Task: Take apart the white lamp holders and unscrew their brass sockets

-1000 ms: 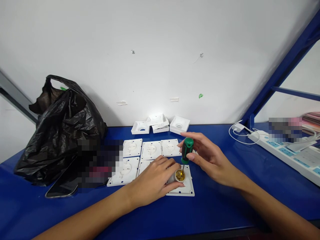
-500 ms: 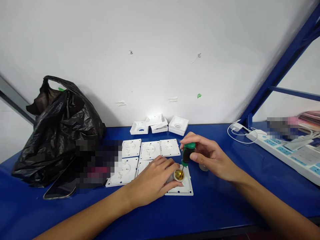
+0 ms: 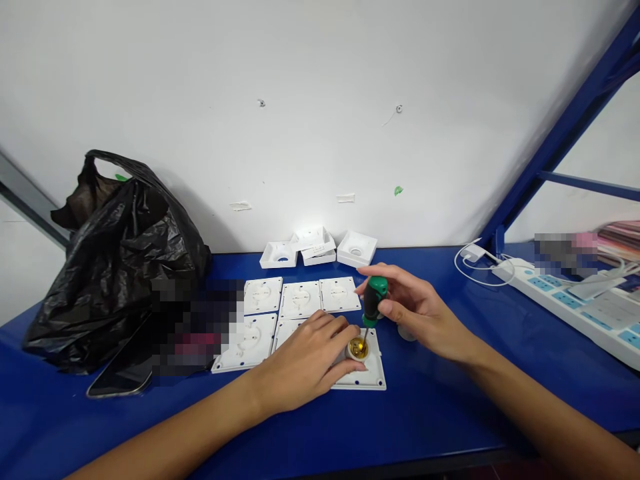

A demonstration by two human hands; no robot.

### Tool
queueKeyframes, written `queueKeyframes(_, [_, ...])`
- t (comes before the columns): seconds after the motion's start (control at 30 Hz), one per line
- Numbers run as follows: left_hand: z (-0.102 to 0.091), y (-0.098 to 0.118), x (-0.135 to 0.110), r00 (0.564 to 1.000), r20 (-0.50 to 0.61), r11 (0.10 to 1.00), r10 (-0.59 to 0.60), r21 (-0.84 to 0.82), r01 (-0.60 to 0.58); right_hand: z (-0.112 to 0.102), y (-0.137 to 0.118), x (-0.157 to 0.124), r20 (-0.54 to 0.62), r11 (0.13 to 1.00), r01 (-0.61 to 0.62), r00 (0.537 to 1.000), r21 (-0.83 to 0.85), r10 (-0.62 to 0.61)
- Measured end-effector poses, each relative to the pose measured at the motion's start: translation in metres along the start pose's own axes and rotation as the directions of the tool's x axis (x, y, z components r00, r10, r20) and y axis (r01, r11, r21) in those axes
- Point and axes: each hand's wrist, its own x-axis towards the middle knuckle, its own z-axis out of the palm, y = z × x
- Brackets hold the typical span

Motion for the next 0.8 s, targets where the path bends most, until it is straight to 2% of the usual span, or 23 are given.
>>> queueKeyframes(0.07, [0.0000,0.0002,0.0000,1.000,-0.002,1.000,-0.005,0.000,0.005,0.0013,-0.0011,-0.0008,0.023,1.000,-0.016,1.000,-0.006,0.016])
queueKeyframes(0.17, [0.0007,-0.0002,0.0002,1.000,-0.007,1.000,-0.006,0.001,0.006,0.0019,-0.0006,-0.0018,-0.024,0.998,0.044,0.999,-0.054,-0.045])
queueKeyframes(0.33, [0.0004,-0.0004,0.0007,1.000,0.003,1.000,-0.011,0.003,0.011,0.0017,0.0031,-0.0018,0.063,0.999,-0.001,0.998,0.048,-0.002])
queueKeyframes(0.43, [-0.0004,0.0001,0.0004,1.000,0.020,1.000,-0.003,0.006,0.003,0.0024,0.0055,-0.0010,-0.005,0.997,0.059,0.998,0.049,-0.059])
queueKeyframes(0.57, [-0.0004,0.0006,-0.0001,1.000,0.025,1.000,-0.006,0.008,0.005,0.0025,0.0061,-0.0003,0.037,0.999,0.010,0.999,0.049,-0.012])
queueKeyframes(0.7, [-0.0006,0.0007,0.0002,1.000,0.013,1.000,-0.007,0.005,0.007,0.0023,0.0036,-0.0005,-0.022,0.999,0.045,0.999,-0.012,-0.045])
queueKeyframes(0.8, [-0.0013,0.0008,0.0002,1.000,0.008,1.000,-0.011,-0.003,0.011,0.0023,0.0012,-0.0008,0.027,1.000,-0.018,0.999,-0.003,0.018])
